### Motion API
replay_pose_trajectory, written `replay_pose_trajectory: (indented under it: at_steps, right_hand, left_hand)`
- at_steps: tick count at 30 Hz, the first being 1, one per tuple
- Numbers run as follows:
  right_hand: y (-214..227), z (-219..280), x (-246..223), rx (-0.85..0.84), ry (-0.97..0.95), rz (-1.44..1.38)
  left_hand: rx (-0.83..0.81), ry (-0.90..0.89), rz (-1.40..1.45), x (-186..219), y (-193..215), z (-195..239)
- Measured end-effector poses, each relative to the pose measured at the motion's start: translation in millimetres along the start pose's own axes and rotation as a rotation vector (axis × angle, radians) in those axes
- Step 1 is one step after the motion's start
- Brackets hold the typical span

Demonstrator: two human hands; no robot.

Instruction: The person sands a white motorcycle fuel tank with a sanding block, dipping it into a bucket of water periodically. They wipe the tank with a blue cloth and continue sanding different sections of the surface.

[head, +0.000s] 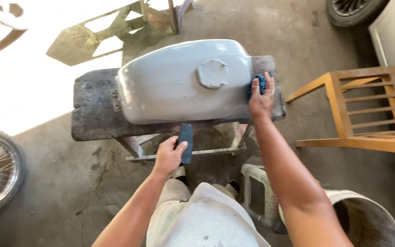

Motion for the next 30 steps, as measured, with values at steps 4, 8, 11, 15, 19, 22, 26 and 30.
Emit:
replay_pose_trajectory:
  at_steps: [4,8,11,15,19,22,26,30]
  right_hand:
    - [-67,85,-18,0.171,0.120,0.171]
    - [-135,184,-70,-0.022,0.638,0.435]
    - [-194,220,-118,-0.270,0.890,0.584]
    - [-258,247,-180,-0.542,1.112,0.776]
    - [-260,218,-211,-0.624,1.133,0.858]
    - [-233,139,-229,-0.657,0.770,0.762]
    - [-166,-15,-173,-0.417,0.359,0.698]
    - [-95,-103,-106,-0.246,-0.095,0.747]
  left_hand:
    - [0.080,0.086,0.086,16,70,-1]
    - [0.238,0.108,0.152,25,137,2]
    - [0.361,0.090,0.229,18,177,-1]
    - [0.521,-0.018,0.351,12,218,-8]
    - [0.522,-0.084,0.372,8,230,-13]
    - [0.537,-0.090,0.331,8,234,-8]
    - [0.526,-0.072,0.325,18,223,-7]
    - [0.547,-0.060,0.249,22,223,4]
Point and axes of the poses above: each hand's wrist, its own z-axis away from the middle knuckle, its own y-axis out of the back of the hand, x = y × z, the point moved 9 cm from there along -z, towards the middle knuckle, and after that the axes turned 6 degrees about -y, right-handed, at the moved point
